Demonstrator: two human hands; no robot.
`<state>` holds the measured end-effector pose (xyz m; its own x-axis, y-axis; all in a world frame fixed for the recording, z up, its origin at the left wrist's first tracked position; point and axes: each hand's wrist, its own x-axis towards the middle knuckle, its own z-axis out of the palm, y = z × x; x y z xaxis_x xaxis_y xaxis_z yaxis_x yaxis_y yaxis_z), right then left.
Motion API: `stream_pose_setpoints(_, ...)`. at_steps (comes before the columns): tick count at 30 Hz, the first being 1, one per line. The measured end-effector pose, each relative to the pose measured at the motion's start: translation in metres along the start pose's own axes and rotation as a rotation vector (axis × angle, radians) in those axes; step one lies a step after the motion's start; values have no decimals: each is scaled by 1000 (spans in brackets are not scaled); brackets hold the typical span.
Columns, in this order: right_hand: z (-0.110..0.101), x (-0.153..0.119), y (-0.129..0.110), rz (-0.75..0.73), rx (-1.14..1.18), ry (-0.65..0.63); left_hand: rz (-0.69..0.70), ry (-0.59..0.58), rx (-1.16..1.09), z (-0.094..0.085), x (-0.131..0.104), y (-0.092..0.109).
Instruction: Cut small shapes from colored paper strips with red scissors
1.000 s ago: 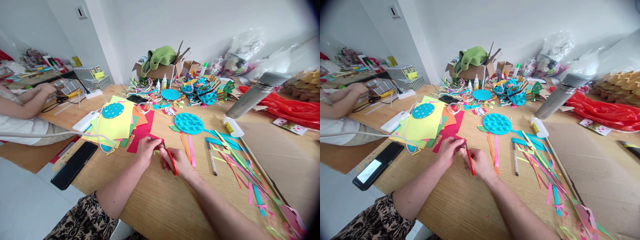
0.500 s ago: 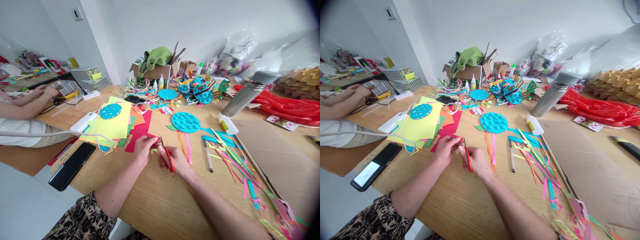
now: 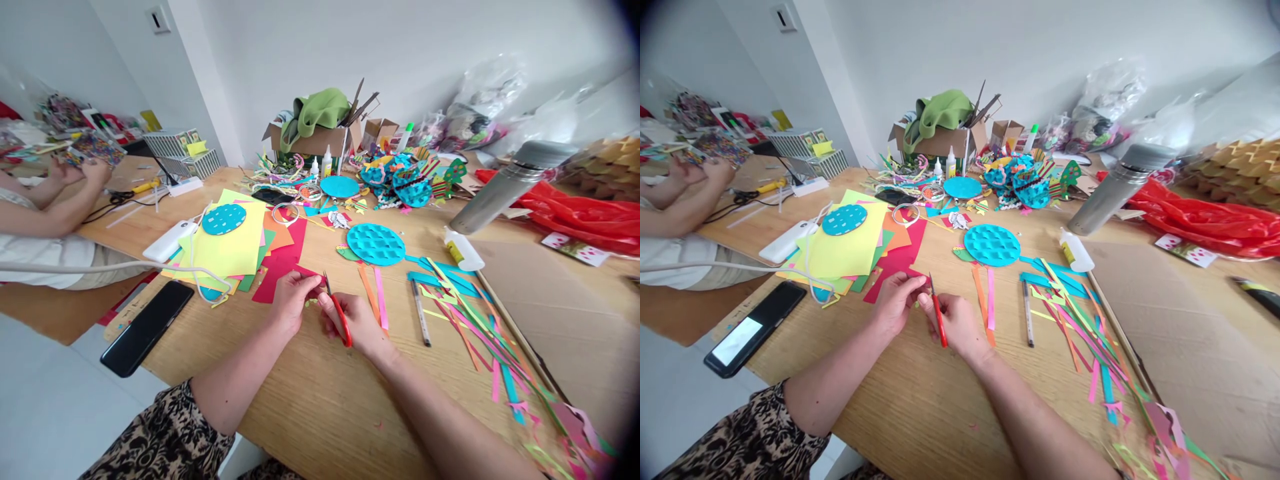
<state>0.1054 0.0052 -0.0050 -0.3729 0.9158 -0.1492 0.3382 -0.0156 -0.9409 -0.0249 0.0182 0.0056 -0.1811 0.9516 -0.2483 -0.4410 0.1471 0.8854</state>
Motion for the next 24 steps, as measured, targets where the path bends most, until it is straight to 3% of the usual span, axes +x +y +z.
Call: stream_pose_setpoints(24,-2,0,-6,75,94,-39,-24,-87,-7,0,0,-1)
